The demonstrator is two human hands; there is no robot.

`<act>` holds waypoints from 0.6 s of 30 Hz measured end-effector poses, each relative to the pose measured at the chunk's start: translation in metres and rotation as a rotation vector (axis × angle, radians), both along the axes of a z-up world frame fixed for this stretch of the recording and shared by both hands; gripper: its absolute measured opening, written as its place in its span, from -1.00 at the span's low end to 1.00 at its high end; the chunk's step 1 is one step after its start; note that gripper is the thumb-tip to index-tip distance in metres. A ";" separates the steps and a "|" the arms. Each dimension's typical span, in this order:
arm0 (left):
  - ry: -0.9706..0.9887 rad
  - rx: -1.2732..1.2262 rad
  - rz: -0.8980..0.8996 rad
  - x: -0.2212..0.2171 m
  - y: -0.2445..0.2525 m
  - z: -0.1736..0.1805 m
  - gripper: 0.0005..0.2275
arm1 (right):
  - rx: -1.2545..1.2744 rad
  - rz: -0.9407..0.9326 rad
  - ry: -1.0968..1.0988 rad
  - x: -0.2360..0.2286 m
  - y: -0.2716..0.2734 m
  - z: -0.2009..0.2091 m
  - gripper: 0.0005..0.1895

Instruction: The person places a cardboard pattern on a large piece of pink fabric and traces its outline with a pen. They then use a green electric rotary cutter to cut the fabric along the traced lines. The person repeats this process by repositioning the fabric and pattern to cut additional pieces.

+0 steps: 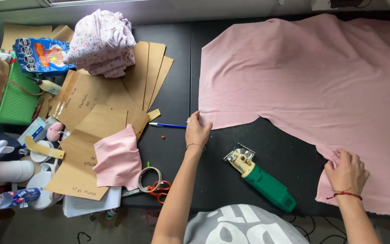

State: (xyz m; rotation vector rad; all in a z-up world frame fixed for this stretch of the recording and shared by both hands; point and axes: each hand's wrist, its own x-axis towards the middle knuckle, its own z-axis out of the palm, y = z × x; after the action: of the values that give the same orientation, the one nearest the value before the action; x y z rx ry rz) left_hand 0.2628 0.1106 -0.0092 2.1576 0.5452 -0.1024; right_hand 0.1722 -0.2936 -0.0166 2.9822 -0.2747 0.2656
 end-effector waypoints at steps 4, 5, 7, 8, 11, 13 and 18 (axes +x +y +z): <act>0.226 0.108 0.020 0.033 -0.016 0.012 -0.63 | -0.021 0.069 0.008 0.007 -0.022 -0.010 -0.63; 0.303 0.150 -0.080 0.037 -0.018 0.007 -0.70 | 0.037 0.042 0.081 0.006 -0.024 -0.004 -0.66; 0.371 0.200 -0.175 0.038 -0.016 0.011 -0.72 | 0.101 0.019 0.143 0.006 -0.031 0.006 -0.69; 0.330 0.040 -0.199 0.031 -0.016 0.018 -0.73 | 0.087 -0.011 0.198 0.000 -0.038 0.011 -0.68; 0.376 -0.320 -0.187 -0.002 -0.010 0.080 -0.69 | 0.113 -0.133 0.343 -0.019 -0.057 0.027 -0.70; 0.468 -0.519 -0.153 -0.021 -0.005 0.095 -0.60 | 0.153 -0.234 0.435 -0.027 -0.064 0.035 -0.72; 0.420 -1.369 0.322 0.002 -0.011 0.071 -0.55 | 0.381 -0.116 0.112 0.000 -0.122 -0.007 -0.76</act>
State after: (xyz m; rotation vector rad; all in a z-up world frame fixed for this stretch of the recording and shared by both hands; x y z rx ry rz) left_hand 0.2644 0.0993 0.0621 0.6981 0.7405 -0.5705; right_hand 0.1718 -0.4157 -0.0238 3.3206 -0.5379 0.0346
